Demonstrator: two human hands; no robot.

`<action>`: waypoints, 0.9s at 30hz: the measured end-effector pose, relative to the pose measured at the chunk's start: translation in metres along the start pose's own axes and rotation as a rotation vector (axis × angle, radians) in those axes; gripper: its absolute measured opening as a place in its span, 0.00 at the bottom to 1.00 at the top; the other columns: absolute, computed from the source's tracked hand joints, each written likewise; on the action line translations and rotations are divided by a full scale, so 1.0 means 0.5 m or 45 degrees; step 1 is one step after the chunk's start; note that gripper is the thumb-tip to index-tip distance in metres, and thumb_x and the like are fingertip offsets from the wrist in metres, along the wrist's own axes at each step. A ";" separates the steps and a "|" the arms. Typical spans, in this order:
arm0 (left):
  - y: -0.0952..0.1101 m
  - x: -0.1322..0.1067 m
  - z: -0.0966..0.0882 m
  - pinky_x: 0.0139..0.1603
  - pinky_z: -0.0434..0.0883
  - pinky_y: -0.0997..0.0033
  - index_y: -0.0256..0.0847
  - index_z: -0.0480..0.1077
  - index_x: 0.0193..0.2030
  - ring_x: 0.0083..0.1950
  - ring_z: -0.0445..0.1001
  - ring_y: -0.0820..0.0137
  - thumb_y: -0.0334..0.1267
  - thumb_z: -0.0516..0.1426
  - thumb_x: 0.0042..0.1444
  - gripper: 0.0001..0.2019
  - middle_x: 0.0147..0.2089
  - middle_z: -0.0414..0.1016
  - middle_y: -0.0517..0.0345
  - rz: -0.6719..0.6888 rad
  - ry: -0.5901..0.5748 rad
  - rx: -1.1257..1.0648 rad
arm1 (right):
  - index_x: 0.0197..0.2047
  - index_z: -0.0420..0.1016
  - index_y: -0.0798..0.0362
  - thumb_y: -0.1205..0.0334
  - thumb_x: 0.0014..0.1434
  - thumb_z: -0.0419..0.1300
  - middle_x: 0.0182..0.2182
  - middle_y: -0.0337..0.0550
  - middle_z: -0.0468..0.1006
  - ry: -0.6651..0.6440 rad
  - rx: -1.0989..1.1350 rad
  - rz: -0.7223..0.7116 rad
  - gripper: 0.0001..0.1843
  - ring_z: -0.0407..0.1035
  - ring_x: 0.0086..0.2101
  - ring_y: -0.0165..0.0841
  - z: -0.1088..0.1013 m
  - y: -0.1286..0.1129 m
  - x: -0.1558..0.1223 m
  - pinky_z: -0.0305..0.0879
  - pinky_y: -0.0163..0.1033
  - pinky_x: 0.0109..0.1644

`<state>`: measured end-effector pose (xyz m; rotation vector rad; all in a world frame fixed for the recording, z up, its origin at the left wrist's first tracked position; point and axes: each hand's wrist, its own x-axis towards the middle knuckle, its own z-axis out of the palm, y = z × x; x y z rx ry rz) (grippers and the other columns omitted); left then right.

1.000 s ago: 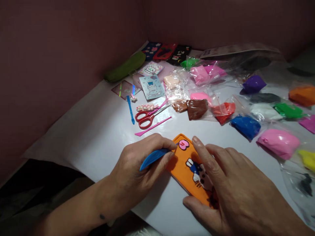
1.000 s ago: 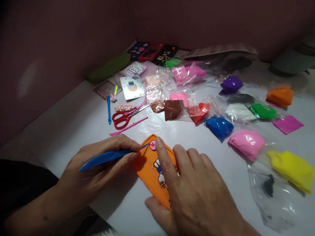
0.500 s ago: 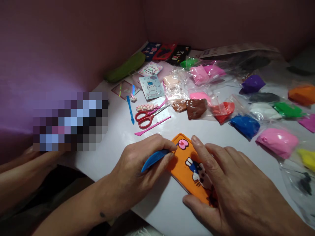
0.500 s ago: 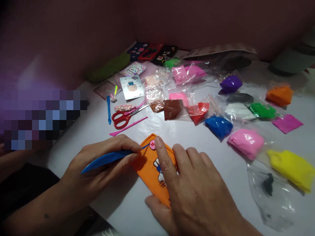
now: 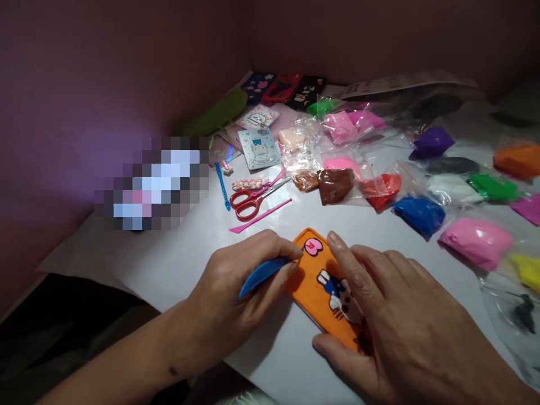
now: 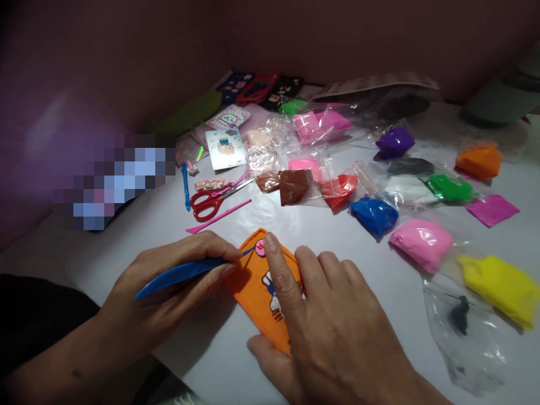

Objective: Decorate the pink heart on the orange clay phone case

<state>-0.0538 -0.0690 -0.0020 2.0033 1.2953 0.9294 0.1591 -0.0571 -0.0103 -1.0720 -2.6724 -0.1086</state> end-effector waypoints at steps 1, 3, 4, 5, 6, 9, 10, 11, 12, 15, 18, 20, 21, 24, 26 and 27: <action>-0.001 -0.001 0.000 0.36 0.69 0.81 0.37 0.70 0.43 0.35 0.72 0.79 0.26 0.56 0.59 0.07 0.36 0.74 0.61 -0.001 -0.008 -0.001 | 0.63 0.59 0.65 0.47 0.48 0.61 0.39 0.57 0.73 -0.005 0.000 0.005 0.44 0.65 0.31 0.41 0.000 0.000 -0.001 0.66 0.47 0.31; -0.001 -0.002 -0.001 0.36 0.69 0.82 0.37 0.70 0.43 0.35 0.72 0.79 0.26 0.56 0.59 0.07 0.37 0.74 0.61 -0.016 -0.036 0.001 | 0.63 0.59 0.65 0.47 0.48 0.61 0.39 0.57 0.73 -0.001 0.001 0.006 0.45 0.65 0.32 0.41 0.000 -0.002 -0.002 0.67 0.48 0.31; -0.001 -0.002 -0.002 0.36 0.69 0.82 0.37 0.70 0.43 0.35 0.72 0.79 0.26 0.56 0.59 0.07 0.37 0.74 0.61 -0.019 -0.044 0.000 | 0.63 0.59 0.65 0.47 0.48 0.61 0.39 0.57 0.73 0.004 0.001 0.006 0.45 0.65 0.32 0.41 0.000 -0.002 -0.003 0.67 0.48 0.31; -0.001 -0.002 -0.002 0.37 0.69 0.82 0.37 0.70 0.43 0.35 0.72 0.79 0.26 0.56 0.59 0.07 0.37 0.74 0.61 -0.018 -0.044 -0.001 | 0.62 0.59 0.65 0.47 0.48 0.61 0.39 0.57 0.73 0.001 0.001 0.008 0.44 0.65 0.32 0.42 0.001 -0.003 -0.004 0.67 0.48 0.31; 0.000 -0.002 -0.003 0.37 0.69 0.83 0.37 0.70 0.44 0.36 0.73 0.79 0.26 0.56 0.59 0.07 0.37 0.74 0.61 -0.015 -0.035 0.001 | 0.62 0.60 0.65 0.47 0.48 0.61 0.39 0.57 0.73 0.000 0.000 0.006 0.44 0.65 0.32 0.41 0.001 -0.004 -0.004 0.67 0.48 0.31; 0.002 -0.001 -0.003 0.38 0.69 0.84 0.38 0.69 0.44 0.36 0.73 0.80 0.27 0.56 0.59 0.07 0.38 0.75 0.62 -0.010 0.010 0.007 | 0.61 0.60 0.64 0.47 0.47 0.62 0.38 0.55 0.74 0.004 -0.003 -0.001 0.44 0.65 0.31 0.40 0.002 -0.003 -0.005 0.67 0.47 0.30; 0.002 -0.001 -0.003 0.38 0.69 0.84 0.38 0.69 0.44 0.36 0.73 0.80 0.26 0.56 0.59 0.08 0.38 0.75 0.62 -0.011 0.015 0.008 | 0.62 0.60 0.64 0.46 0.47 0.62 0.38 0.55 0.74 0.005 -0.004 -0.003 0.44 0.65 0.31 0.40 0.002 -0.003 -0.005 0.67 0.47 0.30; 0.001 -0.001 -0.002 0.38 0.69 0.84 0.39 0.69 0.44 0.36 0.73 0.80 0.26 0.56 0.59 0.08 0.38 0.75 0.62 -0.009 0.017 0.009 | 0.62 0.60 0.64 0.46 0.48 0.62 0.38 0.55 0.74 0.007 -0.004 -0.006 0.44 0.65 0.31 0.40 0.003 -0.002 -0.005 0.67 0.47 0.30; 0.000 -0.001 -0.001 0.38 0.69 0.83 0.38 0.69 0.44 0.36 0.73 0.80 0.26 0.56 0.59 0.08 0.38 0.75 0.62 -0.005 0.015 0.009 | 0.62 0.59 0.64 0.46 0.48 0.62 0.38 0.55 0.74 0.008 -0.006 -0.005 0.45 0.65 0.31 0.40 0.003 -0.001 -0.005 0.66 0.47 0.30; -0.002 -0.002 0.000 0.38 0.70 0.81 0.38 0.69 0.44 0.37 0.73 0.79 0.26 0.56 0.59 0.08 0.38 0.74 0.61 0.005 -0.003 0.006 | 0.62 0.59 0.65 0.45 0.49 0.61 0.39 0.56 0.74 -0.001 -0.015 -0.002 0.44 0.65 0.31 0.40 0.003 0.000 -0.004 0.66 0.47 0.30; -0.002 -0.001 -0.001 0.38 0.70 0.81 0.38 0.69 0.44 0.37 0.73 0.78 0.26 0.55 0.59 0.07 0.38 0.74 0.60 -0.009 -0.030 0.009 | 0.61 0.61 0.65 0.45 0.49 0.60 0.39 0.56 0.73 -0.005 -0.019 -0.003 0.43 0.65 0.31 0.41 0.002 0.000 -0.003 0.66 0.47 0.30; 0.000 -0.001 -0.003 0.38 0.70 0.80 0.38 0.69 0.44 0.37 0.73 0.78 0.27 0.55 0.59 0.07 0.38 0.75 0.60 -0.006 -0.026 0.005 | 0.61 0.61 0.65 0.46 0.49 0.60 0.38 0.56 0.74 -0.002 -0.017 -0.001 0.42 0.65 0.31 0.41 0.001 -0.001 -0.002 0.66 0.47 0.30; 0.001 0.000 -0.003 0.37 0.70 0.81 0.38 0.69 0.43 0.36 0.74 0.78 0.27 0.56 0.59 0.07 0.38 0.75 0.61 -0.005 -0.019 0.002 | 0.61 0.61 0.65 0.46 0.49 0.60 0.38 0.56 0.74 0.001 -0.017 0.001 0.42 0.65 0.31 0.41 0.000 -0.001 -0.002 0.66 0.47 0.30; 0.003 0.000 -0.003 0.37 0.70 0.81 0.39 0.69 0.43 0.36 0.74 0.78 0.27 0.56 0.59 0.08 0.37 0.75 0.61 -0.002 0.021 0.011 | 0.61 0.61 0.65 0.46 0.48 0.61 0.38 0.56 0.74 0.011 -0.016 -0.002 0.43 0.65 0.31 0.40 0.001 -0.002 -0.001 0.66 0.47 0.30; 0.002 0.000 -0.002 0.37 0.70 0.80 0.39 0.69 0.44 0.36 0.74 0.77 0.27 0.56 0.59 0.08 0.37 0.75 0.61 -0.004 0.031 0.015 | 0.60 0.62 0.65 0.46 0.48 0.61 0.38 0.56 0.74 0.013 -0.015 -0.007 0.43 0.65 0.31 0.41 0.003 -0.001 0.000 0.66 0.47 0.30; 0.002 0.000 -0.002 0.37 0.71 0.79 0.39 0.69 0.44 0.36 0.74 0.77 0.27 0.56 0.59 0.08 0.38 0.75 0.61 -0.007 0.024 0.016 | 0.60 0.62 0.65 0.46 0.48 0.61 0.38 0.56 0.74 0.008 -0.014 -0.006 0.43 0.65 0.31 0.41 0.004 -0.001 0.000 0.66 0.47 0.30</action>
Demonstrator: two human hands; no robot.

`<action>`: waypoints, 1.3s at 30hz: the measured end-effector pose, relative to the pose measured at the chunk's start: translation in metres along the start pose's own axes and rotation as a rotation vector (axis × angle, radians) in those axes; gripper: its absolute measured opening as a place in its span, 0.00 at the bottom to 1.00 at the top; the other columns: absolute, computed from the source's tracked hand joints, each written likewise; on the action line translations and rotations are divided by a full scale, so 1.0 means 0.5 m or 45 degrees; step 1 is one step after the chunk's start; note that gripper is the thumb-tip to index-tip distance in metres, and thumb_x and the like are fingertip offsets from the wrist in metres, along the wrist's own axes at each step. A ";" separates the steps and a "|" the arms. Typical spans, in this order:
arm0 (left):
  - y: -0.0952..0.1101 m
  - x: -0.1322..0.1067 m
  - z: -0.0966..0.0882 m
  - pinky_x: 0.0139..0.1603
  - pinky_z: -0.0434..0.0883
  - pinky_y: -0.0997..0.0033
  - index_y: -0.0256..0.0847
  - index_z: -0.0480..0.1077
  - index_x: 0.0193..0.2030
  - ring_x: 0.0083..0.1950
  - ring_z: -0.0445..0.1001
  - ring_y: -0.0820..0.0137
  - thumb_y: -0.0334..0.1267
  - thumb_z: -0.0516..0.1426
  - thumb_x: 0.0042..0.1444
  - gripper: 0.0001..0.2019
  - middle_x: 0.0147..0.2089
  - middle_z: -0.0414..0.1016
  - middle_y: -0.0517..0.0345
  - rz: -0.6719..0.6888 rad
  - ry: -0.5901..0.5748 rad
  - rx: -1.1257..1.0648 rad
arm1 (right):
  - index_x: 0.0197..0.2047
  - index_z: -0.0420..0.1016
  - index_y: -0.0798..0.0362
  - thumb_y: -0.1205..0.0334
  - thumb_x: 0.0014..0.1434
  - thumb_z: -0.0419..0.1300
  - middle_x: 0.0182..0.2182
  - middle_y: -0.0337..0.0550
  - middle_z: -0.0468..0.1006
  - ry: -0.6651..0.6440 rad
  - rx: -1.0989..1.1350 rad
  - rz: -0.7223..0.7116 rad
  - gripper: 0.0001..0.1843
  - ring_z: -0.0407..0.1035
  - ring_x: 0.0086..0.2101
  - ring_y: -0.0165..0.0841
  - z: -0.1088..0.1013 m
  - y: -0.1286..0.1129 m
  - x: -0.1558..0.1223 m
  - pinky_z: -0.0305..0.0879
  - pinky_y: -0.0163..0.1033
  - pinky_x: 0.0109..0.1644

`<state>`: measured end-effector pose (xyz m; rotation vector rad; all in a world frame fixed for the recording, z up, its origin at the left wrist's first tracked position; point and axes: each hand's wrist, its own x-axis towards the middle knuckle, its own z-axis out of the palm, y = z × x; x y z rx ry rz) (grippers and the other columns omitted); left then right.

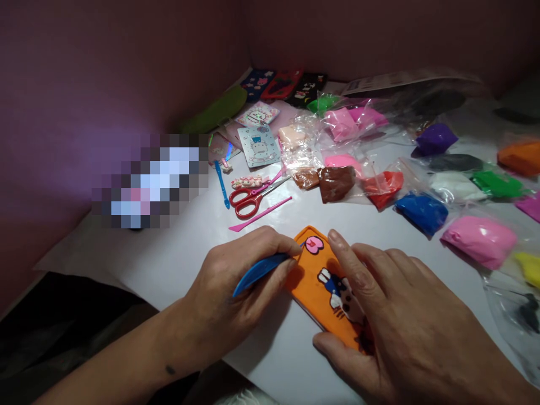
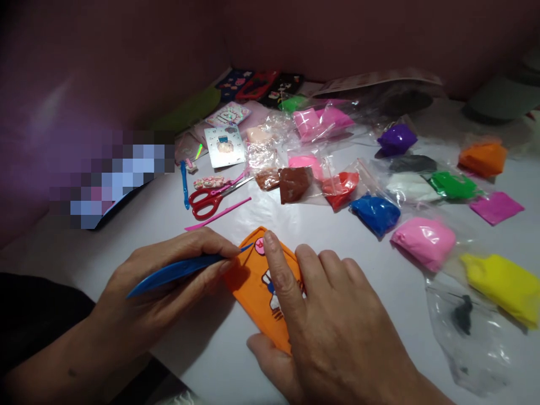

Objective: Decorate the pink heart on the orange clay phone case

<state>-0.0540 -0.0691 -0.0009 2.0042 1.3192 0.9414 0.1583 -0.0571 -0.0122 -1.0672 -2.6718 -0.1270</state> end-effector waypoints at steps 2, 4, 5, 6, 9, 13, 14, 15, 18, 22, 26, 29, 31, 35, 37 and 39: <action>-0.001 0.000 0.000 0.37 0.71 0.79 0.39 0.70 0.44 0.36 0.75 0.77 0.28 0.56 0.59 0.07 0.38 0.76 0.61 -0.009 -0.017 -0.001 | 0.61 0.62 0.65 0.45 0.47 0.62 0.38 0.56 0.74 -0.005 0.000 0.003 0.44 0.65 0.31 0.41 0.002 0.001 0.000 0.66 0.47 0.30; -0.001 0.000 -0.001 0.38 0.70 0.81 0.39 0.70 0.43 0.36 0.74 0.78 0.27 0.56 0.59 0.07 0.38 0.75 0.61 -0.009 -0.028 -0.001 | 0.62 0.61 0.64 0.45 0.48 0.61 0.38 0.55 0.74 -0.005 0.003 0.003 0.44 0.65 0.31 0.41 0.002 0.002 -0.001 0.67 0.48 0.30; -0.001 0.001 -0.002 0.37 0.70 0.81 0.38 0.70 0.43 0.36 0.74 0.78 0.27 0.56 0.59 0.07 0.37 0.75 0.61 -0.006 -0.029 0.000 | 0.62 0.61 0.64 0.45 0.48 0.61 0.38 0.55 0.74 -0.005 0.005 0.004 0.44 0.65 0.31 0.41 0.002 0.003 -0.002 0.67 0.48 0.30; 0.000 0.001 -0.002 0.37 0.70 0.82 0.38 0.70 0.43 0.36 0.74 0.79 0.27 0.56 0.59 0.06 0.37 0.75 0.61 -0.004 -0.034 -0.001 | 0.62 0.61 0.64 0.45 0.48 0.61 0.37 0.55 0.74 -0.002 0.007 0.002 0.44 0.65 0.31 0.41 0.001 0.002 -0.002 0.67 0.48 0.30; 0.002 0.001 -0.002 0.38 0.70 0.82 0.38 0.69 0.43 0.36 0.74 0.79 0.26 0.56 0.59 0.07 0.37 0.75 0.61 -0.001 -0.027 -0.003 | 0.62 0.61 0.64 0.46 0.48 0.61 0.37 0.55 0.74 -0.012 0.005 0.006 0.44 0.65 0.31 0.41 -0.001 0.001 -0.004 0.67 0.48 0.30; 0.003 -0.002 -0.001 0.38 0.70 0.83 0.38 0.70 0.44 0.36 0.74 0.79 0.26 0.56 0.58 0.08 0.38 0.75 0.61 -0.015 -0.019 -0.006 | 0.62 0.61 0.64 0.46 0.48 0.61 0.36 0.55 0.74 -0.004 0.009 0.009 0.43 0.65 0.31 0.42 0.001 0.000 -0.004 0.67 0.48 0.30; 0.002 -0.002 -0.001 0.37 0.70 0.83 0.38 0.70 0.43 0.36 0.74 0.79 0.26 0.56 0.58 0.08 0.38 0.75 0.61 -0.017 -0.029 -0.007 | 0.61 0.62 0.64 0.46 0.48 0.61 0.37 0.55 0.74 0.000 0.008 0.005 0.43 0.65 0.31 0.41 0.001 0.000 -0.004 0.67 0.48 0.30; 0.002 -0.001 -0.001 0.37 0.70 0.83 0.37 0.70 0.43 0.36 0.74 0.79 0.26 0.56 0.58 0.08 0.38 0.75 0.61 -0.020 -0.037 -0.008 | 0.61 0.62 0.64 0.46 0.48 0.61 0.37 0.55 0.74 -0.003 0.005 0.004 0.43 0.65 0.31 0.41 0.000 0.001 -0.003 0.67 0.48 0.30; 0.002 0.003 -0.001 0.37 0.69 0.84 0.37 0.71 0.42 0.36 0.74 0.79 0.26 0.56 0.58 0.07 0.37 0.75 0.61 -0.020 -0.048 -0.001 | 0.62 0.61 0.65 0.45 0.48 0.61 0.39 0.56 0.74 -0.009 -0.001 0.004 0.44 0.65 0.31 0.41 -0.002 0.002 -0.002 0.67 0.48 0.30; 0.003 0.006 -0.003 0.37 0.68 0.85 0.36 0.71 0.41 0.35 0.73 0.81 0.26 0.55 0.58 0.06 0.36 0.75 0.61 -0.007 -0.072 0.007 | 0.61 0.62 0.65 0.44 0.48 0.61 0.39 0.57 0.74 -0.017 -0.006 0.022 0.44 0.65 0.31 0.41 -0.003 0.002 0.000 0.67 0.48 0.30; 0.003 0.004 -0.003 0.37 0.68 0.85 0.37 0.70 0.42 0.35 0.73 0.81 0.27 0.56 0.59 0.06 0.36 0.75 0.62 -0.018 -0.078 0.002 | 0.65 0.57 0.65 0.44 0.49 0.60 0.41 0.57 0.73 -0.019 0.013 0.024 0.47 0.65 0.33 0.42 -0.001 0.001 -0.003 0.67 0.49 0.32; 0.004 0.001 -0.002 0.37 0.69 0.84 0.38 0.70 0.43 0.36 0.73 0.80 0.27 0.56 0.59 0.07 0.37 0.75 0.62 -0.044 -0.051 0.009 | 0.66 0.54 0.65 0.44 0.49 0.60 0.42 0.58 0.72 -0.014 0.019 0.024 0.48 0.65 0.34 0.43 -0.001 0.000 -0.007 0.67 0.50 0.34; 0.004 0.000 -0.002 0.37 0.69 0.83 0.39 0.70 0.43 0.36 0.74 0.79 0.27 0.57 0.58 0.07 0.37 0.75 0.62 -0.044 -0.033 0.022 | 0.66 0.53 0.65 0.45 0.49 0.60 0.42 0.58 0.72 -0.013 0.019 0.025 0.48 0.65 0.34 0.42 -0.001 -0.002 -0.008 0.67 0.50 0.33; 0.003 0.002 0.000 0.36 0.70 0.82 0.38 0.70 0.43 0.35 0.74 0.79 0.26 0.57 0.58 0.08 0.37 0.75 0.61 -0.022 -0.035 0.028 | 0.66 0.53 0.65 0.46 0.48 0.61 0.41 0.57 0.72 0.001 0.024 0.034 0.49 0.64 0.33 0.41 -0.001 -0.003 -0.007 0.67 0.50 0.33; 0.002 0.003 0.000 0.36 0.69 0.83 0.37 0.70 0.43 0.35 0.74 0.79 0.26 0.56 0.58 0.07 0.37 0.76 0.61 -0.017 -0.051 0.024 | 0.65 0.55 0.65 0.46 0.47 0.62 0.41 0.57 0.72 0.004 0.037 0.036 0.48 0.64 0.34 0.42 -0.001 -0.003 -0.006 0.67 0.51 0.34; 0.002 0.004 0.000 0.37 0.69 0.83 0.36 0.71 0.42 0.35 0.74 0.79 0.27 0.55 0.59 0.07 0.37 0.75 0.60 -0.020 -0.073 0.014 | 0.64 0.56 0.65 0.47 0.48 0.62 0.41 0.57 0.72 0.008 0.041 0.036 0.47 0.65 0.35 0.43 -0.001 -0.002 -0.006 0.68 0.51 0.34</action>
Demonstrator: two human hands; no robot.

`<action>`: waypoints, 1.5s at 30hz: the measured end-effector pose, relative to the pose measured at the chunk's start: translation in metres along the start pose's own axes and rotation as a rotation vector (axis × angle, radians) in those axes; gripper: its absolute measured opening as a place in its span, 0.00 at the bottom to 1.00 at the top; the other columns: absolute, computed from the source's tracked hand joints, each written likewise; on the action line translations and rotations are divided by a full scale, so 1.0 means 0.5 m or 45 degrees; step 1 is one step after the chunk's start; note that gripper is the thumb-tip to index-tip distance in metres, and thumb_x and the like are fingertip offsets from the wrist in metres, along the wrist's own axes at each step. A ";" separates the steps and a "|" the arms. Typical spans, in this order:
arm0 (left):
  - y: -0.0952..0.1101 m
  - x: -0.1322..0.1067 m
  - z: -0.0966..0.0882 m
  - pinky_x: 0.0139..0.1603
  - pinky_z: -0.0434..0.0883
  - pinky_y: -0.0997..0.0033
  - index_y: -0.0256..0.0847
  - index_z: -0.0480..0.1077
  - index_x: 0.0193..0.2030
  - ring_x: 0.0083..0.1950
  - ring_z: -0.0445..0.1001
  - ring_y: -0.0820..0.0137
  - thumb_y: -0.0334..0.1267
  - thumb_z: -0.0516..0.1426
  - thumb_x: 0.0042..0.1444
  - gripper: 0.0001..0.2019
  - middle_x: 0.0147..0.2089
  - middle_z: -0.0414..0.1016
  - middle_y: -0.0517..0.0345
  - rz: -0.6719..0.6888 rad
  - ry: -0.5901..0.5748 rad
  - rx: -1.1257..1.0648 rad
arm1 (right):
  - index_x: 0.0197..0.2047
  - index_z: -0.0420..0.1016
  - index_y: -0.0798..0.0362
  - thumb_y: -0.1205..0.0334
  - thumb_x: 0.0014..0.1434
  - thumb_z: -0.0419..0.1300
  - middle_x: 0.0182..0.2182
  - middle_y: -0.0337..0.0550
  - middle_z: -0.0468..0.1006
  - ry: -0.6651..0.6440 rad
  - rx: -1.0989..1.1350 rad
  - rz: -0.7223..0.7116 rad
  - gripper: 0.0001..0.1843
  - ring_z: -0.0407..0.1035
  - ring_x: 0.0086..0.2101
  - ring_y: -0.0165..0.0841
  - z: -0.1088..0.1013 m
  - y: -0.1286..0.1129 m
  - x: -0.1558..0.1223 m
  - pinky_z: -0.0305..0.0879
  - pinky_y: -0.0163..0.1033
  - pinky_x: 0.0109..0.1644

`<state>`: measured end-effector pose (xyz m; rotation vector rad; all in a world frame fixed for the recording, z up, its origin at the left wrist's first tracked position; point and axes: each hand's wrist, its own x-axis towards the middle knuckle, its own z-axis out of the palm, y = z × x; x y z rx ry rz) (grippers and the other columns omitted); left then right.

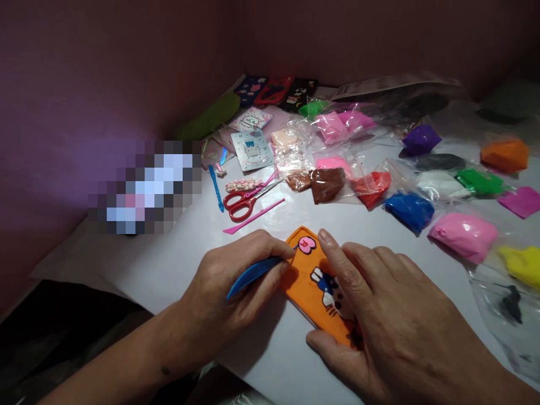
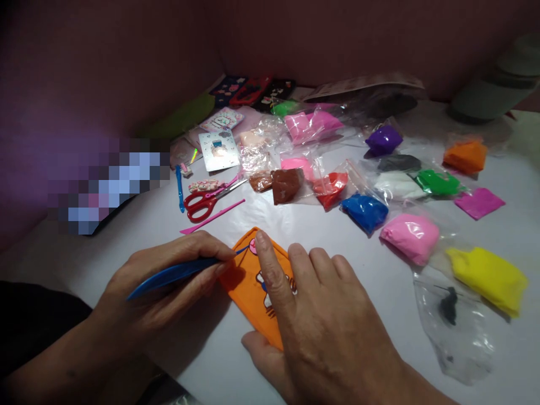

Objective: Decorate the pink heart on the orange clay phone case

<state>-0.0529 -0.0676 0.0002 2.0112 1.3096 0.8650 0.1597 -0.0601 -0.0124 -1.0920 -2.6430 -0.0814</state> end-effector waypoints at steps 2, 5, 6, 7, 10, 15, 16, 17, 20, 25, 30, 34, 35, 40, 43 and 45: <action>0.000 0.000 0.000 0.37 0.69 0.83 0.36 0.71 0.42 0.35 0.73 0.79 0.27 0.55 0.59 0.06 0.36 0.75 0.60 0.000 -0.022 -0.009 | 0.64 0.58 0.66 0.47 0.49 0.61 0.41 0.58 0.72 0.006 -0.006 -0.008 0.45 0.65 0.35 0.43 0.000 0.001 0.000 0.67 0.51 0.34; 0.000 -0.001 -0.001 0.37 0.69 0.83 0.36 0.70 0.42 0.35 0.73 0.80 0.26 0.55 0.59 0.06 0.36 0.74 0.61 0.006 -0.010 -0.021 | 0.63 0.59 0.66 0.48 0.51 0.60 0.41 0.59 0.73 0.031 -0.013 -0.025 0.43 0.65 0.34 0.43 0.000 0.003 -0.001 0.68 0.50 0.34; 0.001 -0.001 -0.001 0.37 0.69 0.83 0.36 0.70 0.42 0.35 0.73 0.80 0.26 0.55 0.59 0.07 0.36 0.74 0.61 0.002 0.000 -0.021 | 0.63 0.59 0.66 0.49 0.50 0.60 0.41 0.59 0.72 0.039 -0.013 -0.025 0.42 0.66 0.35 0.43 0.001 0.003 -0.001 0.68 0.50 0.34; 0.001 -0.002 -0.002 0.38 0.69 0.83 0.37 0.70 0.43 0.36 0.73 0.79 0.26 0.55 0.59 0.07 0.37 0.74 0.61 0.000 0.015 -0.016 | 0.63 0.59 0.66 0.49 0.50 0.60 0.41 0.59 0.72 0.050 -0.014 -0.024 0.42 0.66 0.35 0.43 0.001 0.003 -0.001 0.68 0.50 0.34; 0.000 -0.004 -0.002 0.38 0.69 0.81 0.37 0.69 0.43 0.37 0.74 0.78 0.27 0.55 0.59 0.07 0.37 0.74 0.60 -0.002 0.038 0.006 | 0.62 0.59 0.66 0.49 0.48 0.61 0.39 0.57 0.72 0.066 -0.022 -0.025 0.43 0.66 0.35 0.43 0.003 0.000 -0.001 0.68 0.50 0.34; -0.003 -0.005 0.001 0.36 0.70 0.80 0.38 0.69 0.44 0.36 0.74 0.77 0.28 0.54 0.60 0.07 0.37 0.74 0.60 0.041 0.021 -0.013 | 0.63 0.58 0.65 0.49 0.46 0.62 0.39 0.56 0.72 0.049 -0.003 0.019 0.46 0.65 0.35 0.43 0.003 -0.005 -0.002 0.68 0.51 0.35; -0.003 -0.006 0.001 0.35 0.70 0.80 0.39 0.69 0.43 0.35 0.74 0.77 0.28 0.54 0.60 0.07 0.37 0.74 0.60 0.045 0.018 -0.013 | 0.63 0.57 0.64 0.49 0.46 0.62 0.40 0.56 0.72 0.042 0.007 0.034 0.46 0.65 0.35 0.43 0.003 -0.005 -0.003 0.68 0.51 0.35; -0.003 -0.006 0.002 0.35 0.69 0.80 0.39 0.69 0.43 0.35 0.74 0.77 0.27 0.55 0.60 0.07 0.37 0.74 0.60 0.046 0.017 -0.014 | 0.64 0.57 0.64 0.48 0.46 0.62 0.40 0.56 0.72 0.036 0.014 0.044 0.47 0.65 0.35 0.43 0.002 -0.005 -0.002 0.69 0.51 0.36; -0.004 -0.005 0.002 0.36 0.69 0.80 0.38 0.69 0.43 0.36 0.73 0.77 0.27 0.55 0.59 0.07 0.37 0.74 0.60 0.040 -0.002 -0.016 | 0.65 0.56 0.63 0.49 0.48 0.61 0.39 0.55 0.72 0.012 0.031 0.035 0.45 0.65 0.36 0.43 0.003 -0.005 -0.001 0.69 0.52 0.36; -0.003 -0.005 0.001 0.38 0.69 0.83 0.37 0.69 0.44 0.36 0.73 0.79 0.26 0.55 0.59 0.07 0.38 0.74 0.60 0.034 -0.056 -0.016 | 0.65 0.56 0.64 0.47 0.48 0.62 0.40 0.56 0.72 0.012 0.029 0.019 0.46 0.65 0.36 0.44 0.002 -0.001 -0.002 0.69 0.52 0.35; -0.003 -0.005 0.000 0.40 0.68 0.85 0.39 0.69 0.45 0.37 0.73 0.81 0.26 0.55 0.59 0.09 0.39 0.74 0.63 0.018 -0.002 -0.026 | 0.65 0.56 0.65 0.47 0.49 0.61 0.41 0.58 0.73 0.008 0.008 -0.006 0.46 0.65 0.34 0.43 0.001 0.002 -0.004 0.68 0.52 0.33; -0.003 -0.004 0.001 0.40 0.68 0.86 0.37 0.69 0.45 0.38 0.73 0.81 0.25 0.55 0.59 0.09 0.39 0.74 0.62 0.046 0.022 0.007 | 0.64 0.57 0.66 0.47 0.48 0.61 0.40 0.58 0.73 0.019 -0.002 -0.008 0.46 0.65 0.32 0.42 0.001 0.001 0.000 0.68 0.51 0.32; -0.002 -0.004 0.001 0.40 0.68 0.86 0.37 0.69 0.44 0.37 0.73 0.81 0.25 0.55 0.59 0.08 0.38 0.74 0.61 0.051 0.022 0.009 | 0.64 0.57 0.66 0.47 0.48 0.62 0.40 0.58 0.73 0.020 -0.008 -0.012 0.46 0.65 0.32 0.42 0.002 0.001 0.001 0.68 0.51 0.31; -0.003 -0.005 0.002 0.40 0.68 0.85 0.36 0.69 0.43 0.37 0.72 0.80 0.26 0.55 0.59 0.07 0.38 0.74 0.60 0.057 0.011 0.012 | 0.63 0.58 0.66 0.45 0.47 0.62 0.39 0.59 0.74 0.020 -0.028 -0.020 0.47 0.65 0.31 0.42 0.003 0.000 0.002 0.68 0.51 0.31; -0.005 -0.004 0.003 0.39 0.68 0.83 0.36 0.69 0.44 0.37 0.72 0.80 0.27 0.55 0.60 0.07 0.38 0.73 0.60 0.060 -0.019 -0.001 | 0.64 0.57 0.65 0.45 0.46 0.63 0.40 0.58 0.73 0.004 -0.013 -0.017 0.48 0.66 0.32 0.42 0.003 0.000 0.001 0.69 0.51 0.31; -0.005 -0.004 0.002 0.39 0.69 0.82 0.36 0.69 0.44 0.37 0.72 0.79 0.27 0.55 0.60 0.07 0.38 0.73 0.59 0.060 -0.034 -0.010 | 0.63 0.57 0.65 0.46 0.46 0.63 0.39 0.58 0.73 0.017 -0.009 -0.022 0.48 0.66 0.32 0.43 0.003 0.000 0.000 0.68 0.51 0.31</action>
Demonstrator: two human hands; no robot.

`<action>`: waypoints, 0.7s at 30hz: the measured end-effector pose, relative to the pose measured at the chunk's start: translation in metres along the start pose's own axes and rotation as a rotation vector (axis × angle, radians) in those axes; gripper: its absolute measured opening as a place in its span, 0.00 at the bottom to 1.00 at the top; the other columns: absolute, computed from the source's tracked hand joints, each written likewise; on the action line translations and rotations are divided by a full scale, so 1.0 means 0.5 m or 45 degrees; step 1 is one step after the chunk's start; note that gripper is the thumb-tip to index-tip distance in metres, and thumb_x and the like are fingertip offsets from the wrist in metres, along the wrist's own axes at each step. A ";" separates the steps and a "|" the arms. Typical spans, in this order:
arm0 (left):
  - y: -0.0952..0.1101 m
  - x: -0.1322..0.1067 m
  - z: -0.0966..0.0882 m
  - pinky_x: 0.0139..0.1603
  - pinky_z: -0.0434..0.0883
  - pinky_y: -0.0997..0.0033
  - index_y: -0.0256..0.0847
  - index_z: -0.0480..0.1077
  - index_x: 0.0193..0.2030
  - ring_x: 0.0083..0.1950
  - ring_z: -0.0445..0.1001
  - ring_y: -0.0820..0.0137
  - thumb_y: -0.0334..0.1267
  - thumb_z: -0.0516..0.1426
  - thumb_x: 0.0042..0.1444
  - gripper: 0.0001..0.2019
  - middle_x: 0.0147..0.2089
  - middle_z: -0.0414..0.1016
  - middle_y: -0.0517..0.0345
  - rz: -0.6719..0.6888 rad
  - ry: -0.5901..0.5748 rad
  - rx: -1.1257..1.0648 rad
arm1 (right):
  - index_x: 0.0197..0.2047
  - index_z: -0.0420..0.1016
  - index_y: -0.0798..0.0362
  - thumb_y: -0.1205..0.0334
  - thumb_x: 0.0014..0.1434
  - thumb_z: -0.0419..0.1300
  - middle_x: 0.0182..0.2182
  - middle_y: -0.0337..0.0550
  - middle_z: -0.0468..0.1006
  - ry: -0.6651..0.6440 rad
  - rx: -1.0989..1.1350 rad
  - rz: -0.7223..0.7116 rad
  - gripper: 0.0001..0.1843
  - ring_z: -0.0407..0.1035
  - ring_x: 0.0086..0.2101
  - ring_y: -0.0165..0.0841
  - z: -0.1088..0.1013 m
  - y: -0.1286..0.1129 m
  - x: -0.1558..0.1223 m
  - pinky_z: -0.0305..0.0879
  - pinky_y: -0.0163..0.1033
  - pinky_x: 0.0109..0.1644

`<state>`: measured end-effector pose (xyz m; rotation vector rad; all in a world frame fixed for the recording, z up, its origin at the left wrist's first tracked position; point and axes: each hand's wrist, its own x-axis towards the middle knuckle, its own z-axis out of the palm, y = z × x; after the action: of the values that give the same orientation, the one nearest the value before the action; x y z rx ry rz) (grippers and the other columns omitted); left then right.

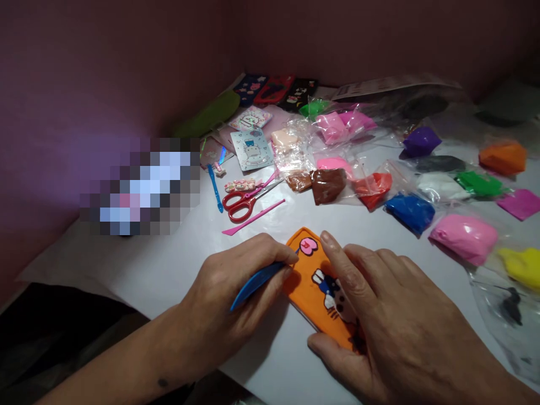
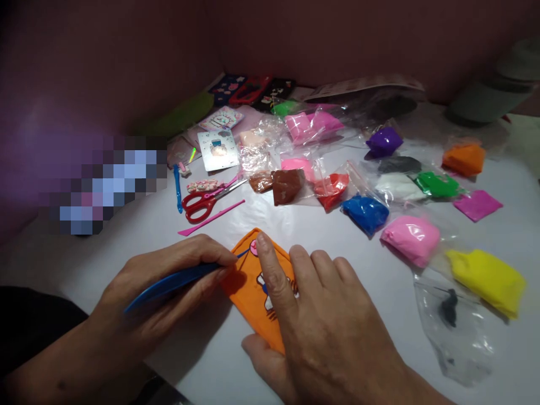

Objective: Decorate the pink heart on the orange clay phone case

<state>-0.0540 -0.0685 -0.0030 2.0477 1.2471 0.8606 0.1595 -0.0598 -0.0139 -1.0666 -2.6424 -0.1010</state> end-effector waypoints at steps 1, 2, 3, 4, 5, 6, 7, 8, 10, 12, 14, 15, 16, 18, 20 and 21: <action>0.000 0.000 0.000 0.39 0.69 0.82 0.36 0.69 0.44 0.37 0.72 0.78 0.27 0.54 0.60 0.07 0.38 0.73 0.59 0.002 -0.003 -0.003 | 0.63 0.58 0.65 0.46 0.45 0.62 0.39 0.58 0.73 0.004 -0.002 -0.001 0.47 0.66 0.33 0.43 0.000 0.000 0.000 0.68 0.51 0.31; 0.000 0.000 -0.001 0.39 0.69 0.81 0.36 0.69 0.44 0.37 0.72 0.78 0.27 0.54 0.60 0.07 0.38 0.73 0.59 0.004 -0.006 -0.004 | 0.63 0.58 0.66 0.47 0.46 0.62 0.39 0.58 0.73 0.010 -0.007 -0.002 0.47 0.66 0.33 0.43 0.000 0.000 0.000 0.68 0.51 0.31; 0.000 -0.001 -0.001 0.39 0.69 0.81 0.37 0.69 0.44 0.37 0.73 0.78 0.26 0.54 0.60 0.07 0.38 0.73 0.59 0.003 -0.006 -0.003 | 0.63 0.58 0.66 0.47 0.46 0.62 0.40 0.58 0.73 0.007 -0.011 -0.002 0.46 0.66 0.33 0.43 -0.001 0.000 -0.001 0.68 0.51 0.32; 0.001 -0.002 -0.002 0.38 0.69 0.81 0.37 0.69 0.44 0.37 0.73 0.78 0.26 0.54 0.60 0.07 0.38 0.73 0.59 0.001 -0.006 0.000 | 0.63 0.57 0.66 0.47 0.46 0.61 0.40 0.58 0.73 0.002 -0.013 0.000 0.46 0.66 0.33 0.43 -0.001 0.000 -0.001 0.68 0.51 0.32; 0.001 -0.002 -0.003 0.38 0.69 0.80 0.38 0.68 0.44 0.36 0.73 0.78 0.27 0.54 0.60 0.07 0.38 0.73 0.59 -0.008 0.002 0.006 | 0.63 0.57 0.66 0.47 0.47 0.61 0.40 0.59 0.72 -0.005 -0.014 0.006 0.46 0.66 0.34 0.43 -0.001 0.000 -0.001 0.68 0.51 0.32; 0.002 -0.002 -0.003 0.38 0.69 0.80 0.38 0.68 0.44 0.36 0.73 0.77 0.27 0.55 0.60 0.07 0.38 0.74 0.60 -0.021 0.013 0.014 | 0.63 0.57 0.66 0.47 0.47 0.61 0.40 0.58 0.72 -0.011 -0.011 0.014 0.46 0.65 0.34 0.43 -0.002 0.000 -0.001 0.68 0.51 0.33; 0.002 -0.003 -0.003 0.38 0.70 0.79 0.39 0.68 0.45 0.36 0.73 0.77 0.27 0.55 0.60 0.08 0.38 0.74 0.60 -0.028 0.031 0.019 | 0.64 0.57 0.66 0.47 0.48 0.61 0.40 0.58 0.72 -0.015 -0.005 0.021 0.45 0.65 0.34 0.43 -0.002 0.000 -0.002 0.68 0.52 0.34; 0.002 -0.003 -0.004 0.37 0.70 0.78 0.40 0.68 0.45 0.37 0.74 0.76 0.28 0.55 0.60 0.08 0.38 0.74 0.60 -0.035 0.048 0.024 | 0.64 0.56 0.66 0.48 0.49 0.60 0.39 0.57 0.72 -0.011 0.005 0.028 0.45 0.65 0.35 0.43 -0.002 0.000 -0.003 0.68 0.52 0.35; 0.003 -0.003 -0.004 0.37 0.70 0.78 0.40 0.68 0.46 0.37 0.74 0.75 0.28 0.55 0.59 0.09 0.39 0.75 0.60 -0.037 0.064 0.035 | 0.64 0.56 0.65 0.48 0.50 0.60 0.39 0.56 0.72 -0.008 0.032 0.032 0.44 0.66 0.36 0.44 -0.001 0.000 -0.004 0.68 0.52 0.36; 0.005 -0.002 -0.004 0.37 0.70 0.77 0.40 0.68 0.45 0.37 0.74 0.75 0.27 0.55 0.59 0.08 0.38 0.75 0.59 -0.034 0.047 0.051 | 0.64 0.56 0.65 0.48 0.51 0.60 0.39 0.56 0.72 0.009 0.045 0.031 0.44 0.66 0.36 0.44 0.000 -0.001 -0.005 0.68 0.53 0.37; 0.006 -0.002 -0.004 0.38 0.70 0.77 0.39 0.68 0.44 0.37 0.74 0.75 0.27 0.55 0.59 0.08 0.38 0.75 0.59 -0.022 0.027 0.055 | 0.64 0.56 0.65 0.47 0.50 0.60 0.38 0.55 0.72 0.012 0.034 0.041 0.44 0.65 0.35 0.44 0.002 -0.001 -0.005 0.67 0.52 0.36; 0.007 -0.002 -0.004 0.38 0.70 0.76 0.38 0.68 0.44 0.37 0.74 0.75 0.26 0.54 0.60 0.07 0.38 0.74 0.59 -0.015 0.018 0.050 | 0.64 0.57 0.64 0.47 0.50 0.60 0.38 0.55 0.72 0.007 0.022 0.044 0.44 0.65 0.34 0.43 0.003 0.000 -0.005 0.67 0.52 0.36; 0.008 -0.001 -0.005 0.38 0.70 0.76 0.38 0.68 0.44 0.37 0.74 0.75 0.27 0.54 0.60 0.07 0.38 0.74 0.59 -0.014 0.007 0.042 | 0.64 0.57 0.64 0.47 0.50 0.59 0.38 0.55 0.72 0.000 0.011 0.046 0.44 0.65 0.34 0.43 0.004 0.000 -0.005 0.67 0.51 0.35; 0.010 0.002 -0.006 0.37 0.70 0.76 0.38 0.68 0.44 0.36 0.73 0.75 0.27 0.54 0.60 0.07 0.37 0.73 0.59 -0.036 -0.023 0.032 | 0.64 0.58 0.64 0.47 0.50 0.59 0.37 0.54 0.72 -0.007 0.000 0.032 0.43 0.65 0.33 0.42 0.006 0.001 -0.005 0.67 0.49 0.34; 0.011 0.004 -0.006 0.37 0.69 0.77 0.38 0.68 0.44 0.35 0.72 0.76 0.27 0.53 0.60 0.07 0.37 0.73 0.59 -0.063 -0.046 0.029 | 0.63 0.58 0.64 0.47 0.50 0.59 0.36 0.53 0.72 0.010 -0.005 0.012 0.43 0.65 0.33 0.42 0.007 0.002 -0.005 0.66 0.49 0.33; 0.012 0.005 -0.006 0.36 0.69 0.77 0.37 0.68 0.43 0.34 0.71 0.76 0.26 0.54 0.60 0.07 0.36 0.72 0.59 -0.067 -0.053 0.026 | 0.63 0.58 0.64 0.46 0.50 0.59 0.36 0.53 0.72 0.021 -0.010 0.008 0.44 0.65 0.33 0.42 0.007 0.003 -0.005 0.66 0.48 0.33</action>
<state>-0.0523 -0.0679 0.0039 2.0296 1.2859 0.7803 0.1613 -0.0600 -0.0181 -1.0720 -2.6262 -0.1184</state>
